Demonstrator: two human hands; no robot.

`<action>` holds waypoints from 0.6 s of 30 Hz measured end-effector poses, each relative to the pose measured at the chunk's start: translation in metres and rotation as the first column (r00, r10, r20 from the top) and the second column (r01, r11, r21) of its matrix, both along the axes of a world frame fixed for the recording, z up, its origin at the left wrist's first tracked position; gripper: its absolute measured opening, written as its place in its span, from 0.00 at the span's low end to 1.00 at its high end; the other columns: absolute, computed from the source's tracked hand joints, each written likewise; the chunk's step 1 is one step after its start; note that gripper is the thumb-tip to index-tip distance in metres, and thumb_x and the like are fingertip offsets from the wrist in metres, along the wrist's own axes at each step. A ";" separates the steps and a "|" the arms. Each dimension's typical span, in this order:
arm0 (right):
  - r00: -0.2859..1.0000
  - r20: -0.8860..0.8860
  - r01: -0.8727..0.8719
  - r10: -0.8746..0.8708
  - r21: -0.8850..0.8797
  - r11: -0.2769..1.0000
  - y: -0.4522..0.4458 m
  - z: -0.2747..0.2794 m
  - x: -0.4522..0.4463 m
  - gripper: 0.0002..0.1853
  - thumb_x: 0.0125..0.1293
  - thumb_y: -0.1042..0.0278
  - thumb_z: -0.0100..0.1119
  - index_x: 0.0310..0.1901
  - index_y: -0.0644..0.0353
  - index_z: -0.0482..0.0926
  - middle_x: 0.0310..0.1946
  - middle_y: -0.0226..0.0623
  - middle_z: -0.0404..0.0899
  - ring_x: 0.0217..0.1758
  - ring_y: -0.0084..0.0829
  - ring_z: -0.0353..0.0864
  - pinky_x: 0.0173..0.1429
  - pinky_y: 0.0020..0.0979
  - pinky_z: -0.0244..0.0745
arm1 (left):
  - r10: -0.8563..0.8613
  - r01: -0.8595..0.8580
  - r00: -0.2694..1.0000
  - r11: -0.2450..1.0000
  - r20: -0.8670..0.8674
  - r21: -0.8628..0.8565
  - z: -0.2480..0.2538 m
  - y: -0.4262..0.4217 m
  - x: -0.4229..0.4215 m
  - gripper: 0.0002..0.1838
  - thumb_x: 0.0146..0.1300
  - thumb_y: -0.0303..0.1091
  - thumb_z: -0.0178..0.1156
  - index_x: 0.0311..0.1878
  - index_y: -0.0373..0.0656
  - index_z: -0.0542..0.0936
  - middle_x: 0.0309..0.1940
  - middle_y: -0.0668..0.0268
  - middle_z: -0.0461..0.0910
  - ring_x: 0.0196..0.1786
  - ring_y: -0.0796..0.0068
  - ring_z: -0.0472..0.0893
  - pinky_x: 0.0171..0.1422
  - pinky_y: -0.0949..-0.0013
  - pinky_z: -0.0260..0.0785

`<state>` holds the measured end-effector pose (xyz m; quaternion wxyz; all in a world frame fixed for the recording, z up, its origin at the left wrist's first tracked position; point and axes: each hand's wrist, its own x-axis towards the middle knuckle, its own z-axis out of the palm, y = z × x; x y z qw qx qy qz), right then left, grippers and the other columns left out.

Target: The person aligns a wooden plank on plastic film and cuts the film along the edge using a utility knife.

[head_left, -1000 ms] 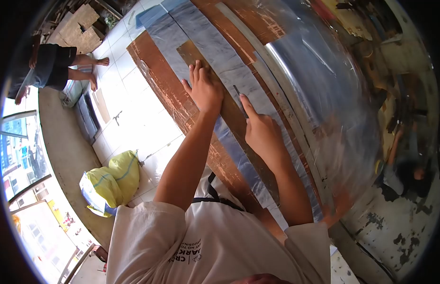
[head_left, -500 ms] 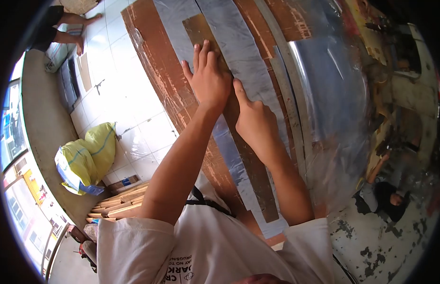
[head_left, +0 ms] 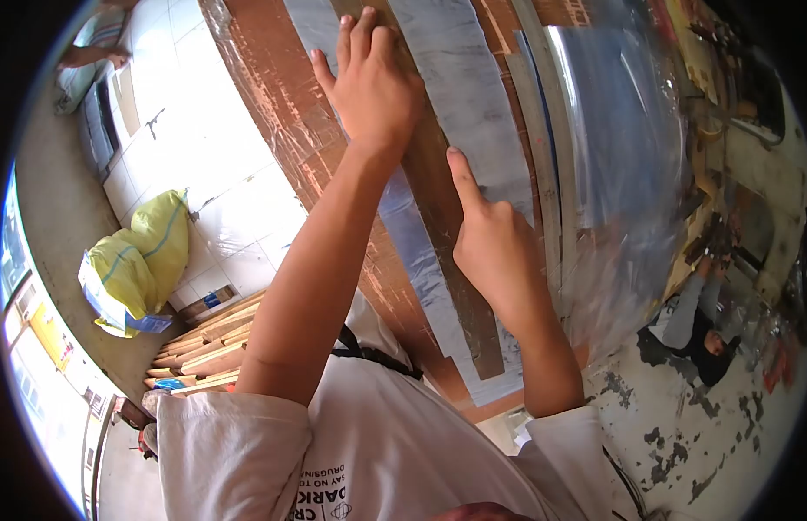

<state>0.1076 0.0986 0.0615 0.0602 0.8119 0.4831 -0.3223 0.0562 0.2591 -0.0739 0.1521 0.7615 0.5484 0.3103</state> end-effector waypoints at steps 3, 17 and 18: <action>0.999 -0.039 0.019 -0.021 -0.051 0.999 -0.022 0.002 0.001 0.45 0.58 0.82 0.55 0.80 0.48 0.58 0.23 0.55 0.81 0.29 0.58 0.85 0.38 0.55 0.79 | 0.019 -0.020 1.000 0.999 -0.023 -0.039 0.008 0.005 -0.003 0.16 0.72 0.34 0.53 0.60 0.44 0.78 0.73 0.64 0.72 0.79 0.61 0.64 0.82 0.40 0.45; 0.999 -0.039 0.011 -0.014 -0.094 0.996 -0.052 0.009 -0.011 0.48 0.57 0.85 0.55 0.81 0.44 0.57 0.19 0.53 0.78 0.25 0.58 0.83 0.34 0.56 0.75 | -0.052 0.045 0.995 0.996 -0.082 -0.081 0.016 -0.002 -0.007 0.13 0.70 0.33 0.55 0.56 0.45 0.77 0.75 0.63 0.69 0.81 0.60 0.61 0.82 0.36 0.45; 0.999 -0.044 0.001 -0.005 -0.097 0.995 -0.052 0.010 -0.008 0.48 0.57 0.85 0.55 0.81 0.44 0.56 0.19 0.53 0.77 0.24 0.58 0.82 0.33 0.55 0.75 | -0.025 0.022 0.999 0.998 -0.048 -0.063 0.008 -0.003 -0.005 0.14 0.66 0.31 0.57 0.54 0.46 0.78 0.74 0.65 0.70 0.80 0.61 0.62 0.82 0.35 0.43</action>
